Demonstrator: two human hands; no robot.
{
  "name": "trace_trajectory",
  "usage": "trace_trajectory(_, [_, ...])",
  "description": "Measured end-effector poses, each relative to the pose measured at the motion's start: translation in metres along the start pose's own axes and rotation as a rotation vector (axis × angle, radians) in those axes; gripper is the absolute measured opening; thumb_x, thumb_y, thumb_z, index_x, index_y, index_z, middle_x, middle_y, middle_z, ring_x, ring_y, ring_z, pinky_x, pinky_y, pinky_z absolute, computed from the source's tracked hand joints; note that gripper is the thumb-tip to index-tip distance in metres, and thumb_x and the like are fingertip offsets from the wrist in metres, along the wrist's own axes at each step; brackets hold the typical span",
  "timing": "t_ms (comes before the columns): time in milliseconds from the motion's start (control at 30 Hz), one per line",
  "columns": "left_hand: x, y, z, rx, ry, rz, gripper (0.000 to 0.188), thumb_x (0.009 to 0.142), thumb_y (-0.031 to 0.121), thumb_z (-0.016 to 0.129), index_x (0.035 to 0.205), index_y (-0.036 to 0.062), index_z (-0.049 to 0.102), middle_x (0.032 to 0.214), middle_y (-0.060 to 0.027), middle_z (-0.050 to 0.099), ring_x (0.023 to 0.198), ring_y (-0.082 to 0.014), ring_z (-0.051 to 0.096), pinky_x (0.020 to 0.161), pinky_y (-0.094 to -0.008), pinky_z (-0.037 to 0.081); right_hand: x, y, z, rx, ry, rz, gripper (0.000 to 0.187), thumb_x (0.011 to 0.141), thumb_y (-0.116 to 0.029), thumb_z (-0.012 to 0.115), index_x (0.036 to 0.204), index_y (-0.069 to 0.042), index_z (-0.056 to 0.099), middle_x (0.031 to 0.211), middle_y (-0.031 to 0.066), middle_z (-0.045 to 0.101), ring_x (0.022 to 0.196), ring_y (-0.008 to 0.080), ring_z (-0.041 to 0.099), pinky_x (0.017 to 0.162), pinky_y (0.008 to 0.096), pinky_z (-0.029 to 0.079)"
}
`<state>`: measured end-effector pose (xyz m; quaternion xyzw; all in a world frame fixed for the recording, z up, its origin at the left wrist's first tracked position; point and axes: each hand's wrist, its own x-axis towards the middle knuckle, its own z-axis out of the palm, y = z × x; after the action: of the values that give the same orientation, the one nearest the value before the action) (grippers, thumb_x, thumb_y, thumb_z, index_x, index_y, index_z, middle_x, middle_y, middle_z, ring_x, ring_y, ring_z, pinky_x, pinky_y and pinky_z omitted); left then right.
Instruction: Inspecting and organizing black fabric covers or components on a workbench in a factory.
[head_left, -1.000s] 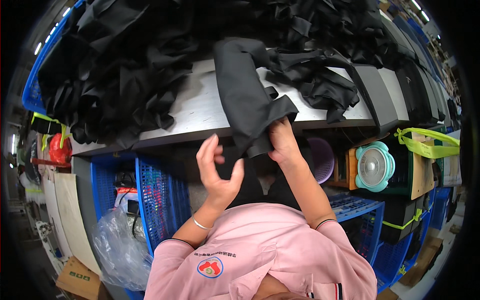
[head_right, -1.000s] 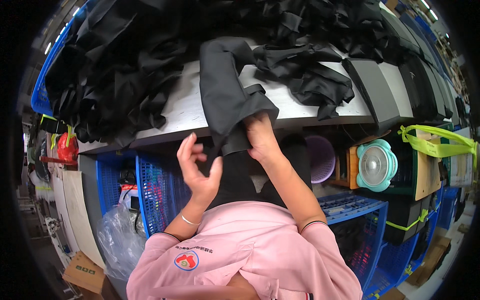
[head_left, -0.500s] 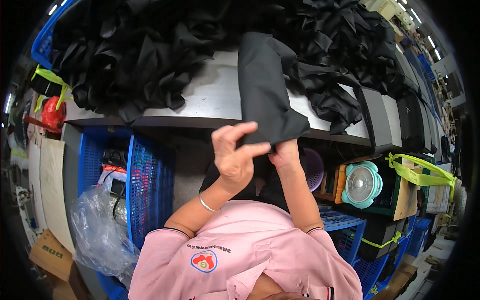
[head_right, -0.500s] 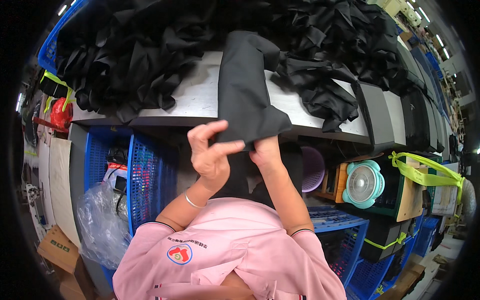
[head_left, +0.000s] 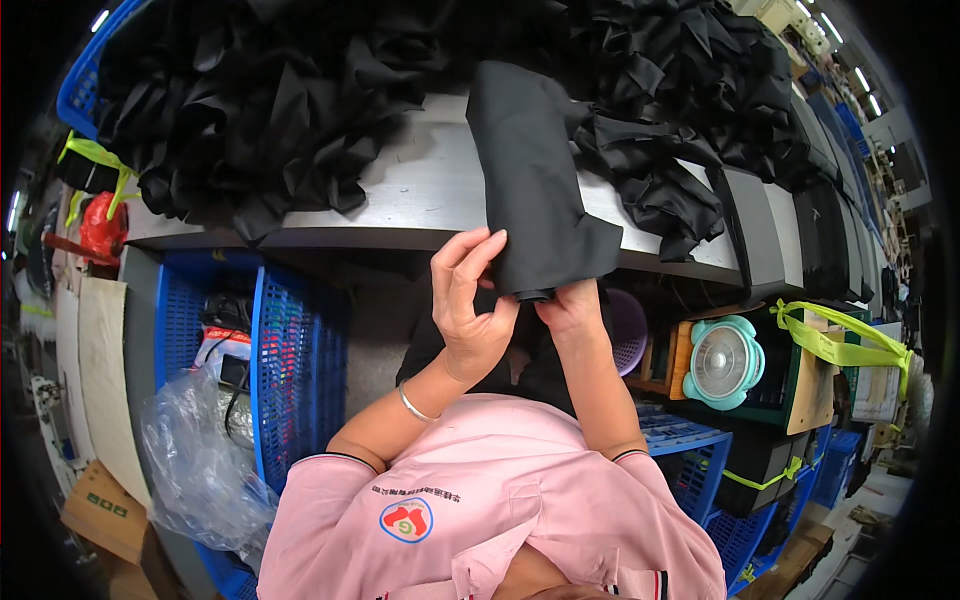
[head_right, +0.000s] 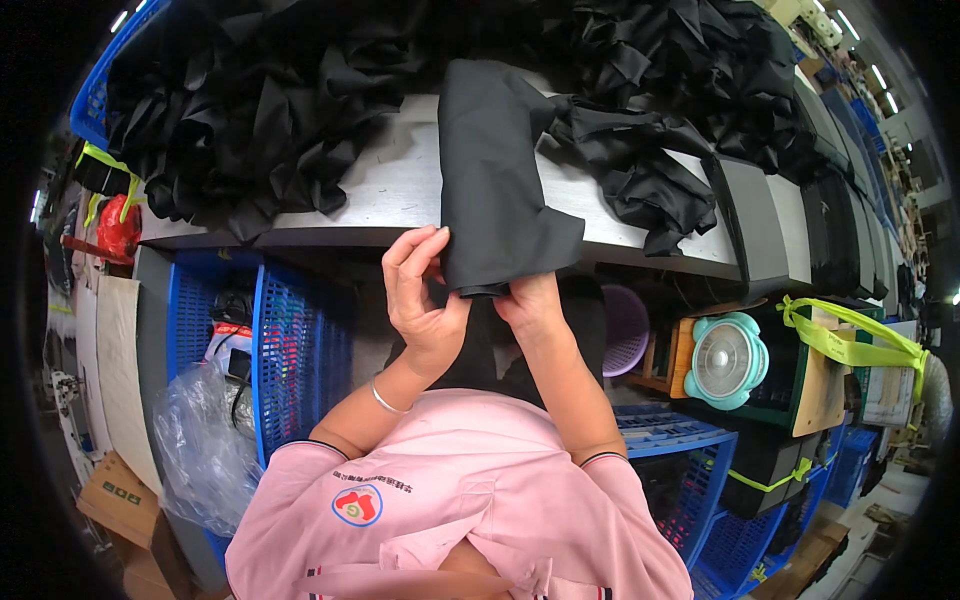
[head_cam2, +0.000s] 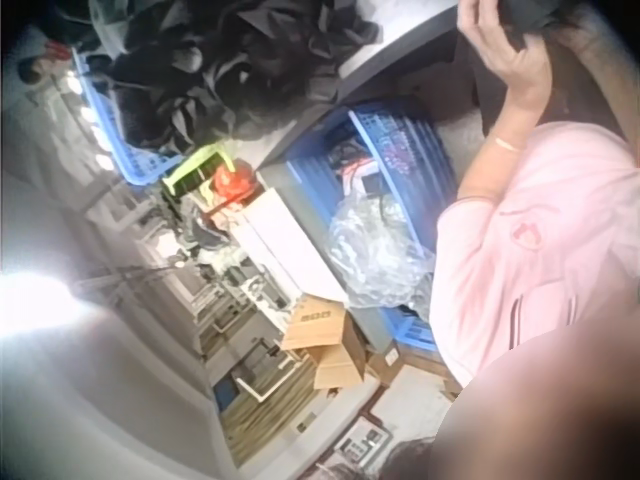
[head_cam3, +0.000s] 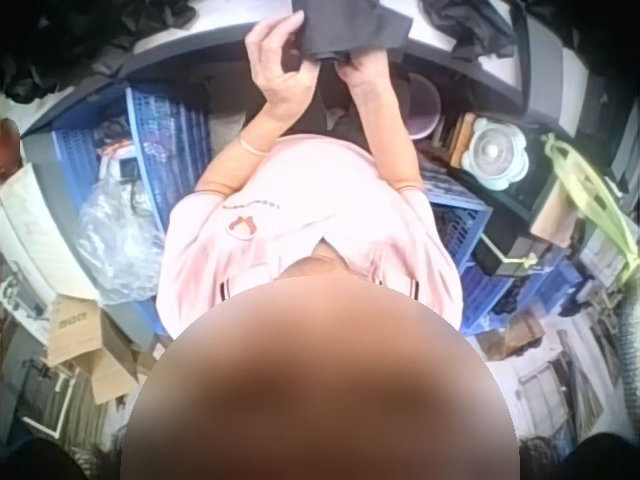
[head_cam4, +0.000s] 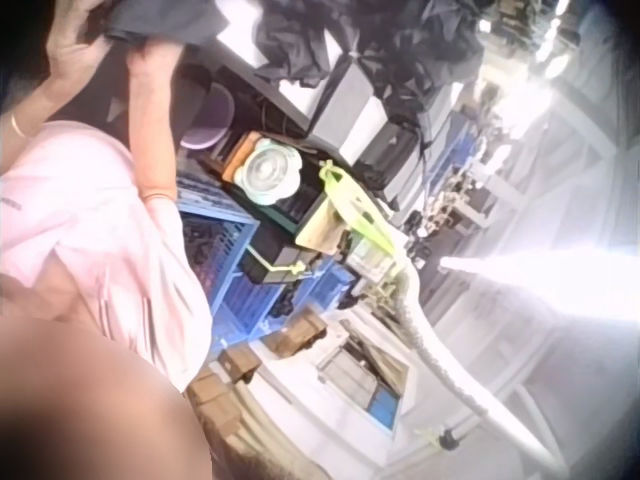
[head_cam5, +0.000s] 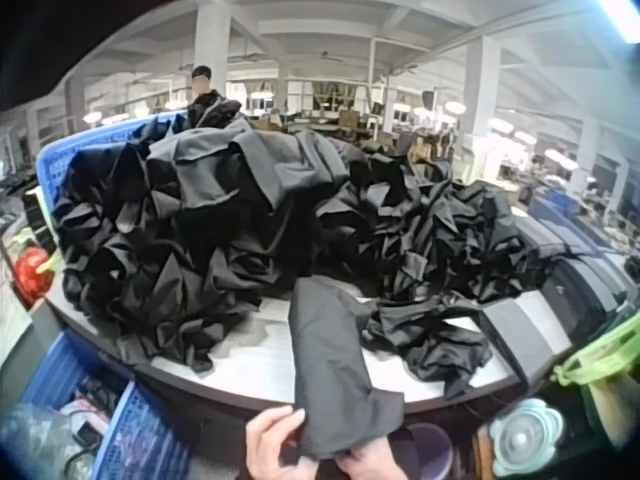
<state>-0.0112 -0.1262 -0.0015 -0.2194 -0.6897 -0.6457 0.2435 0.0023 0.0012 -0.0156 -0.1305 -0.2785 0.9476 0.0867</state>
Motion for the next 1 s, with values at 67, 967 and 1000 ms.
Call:
trace_trajectory(67, [0.003, 0.001, 0.001, 0.001, 0.002, 0.022, 0.064, 0.064, -0.019, 0.067, 0.122, 0.0076, 0.069, 0.124, -0.0099, 0.061, 0.1, -0.0206, 0.061, 0.069, -0.0277, 0.052, 0.001, 0.001, 0.001, -0.018, 0.034, -0.007, 0.04, 0.097, -0.024, 0.067, 0.131, -0.005, 0.058, 0.123, 0.0093, 0.066, 0.11, 0.0225, 0.066, 0.095, 0.0396, 0.056])
trace_trajectory(967, [-0.014, -0.022, -0.025, -0.036, -0.039, -0.177, 0.053, 0.083, -0.01, 0.06, 0.136, -0.0036, 0.061, 0.131, -0.018, 0.062, 0.096, -0.0197, 0.066, 0.074, -0.0278, 0.056, 0.011, 0.034, 0.008, -0.297, -0.044, -0.312, 0.048, 0.095, -0.02, 0.069, 0.137, -0.002, 0.052, 0.127, 0.0085, 0.063, 0.117, 0.0256, 0.062, 0.102, 0.0381, 0.05])
trace_trajectory(1000, [-0.015, -0.028, -0.029, 0.019, -0.043, -0.246, 0.05, 0.085, -0.01, 0.057, 0.135, -0.0041, 0.062, 0.119, -0.0162, 0.067, 0.087, -0.0159, 0.066, 0.073, -0.0277, 0.056, 0.012, 0.029, 0.011, -0.5, -0.012, -0.254, 0.048, 0.094, -0.018, 0.069, 0.136, -0.002, 0.052, 0.127, 0.0081, 0.063, 0.119, 0.0248, 0.061, 0.102, 0.0369, 0.049])
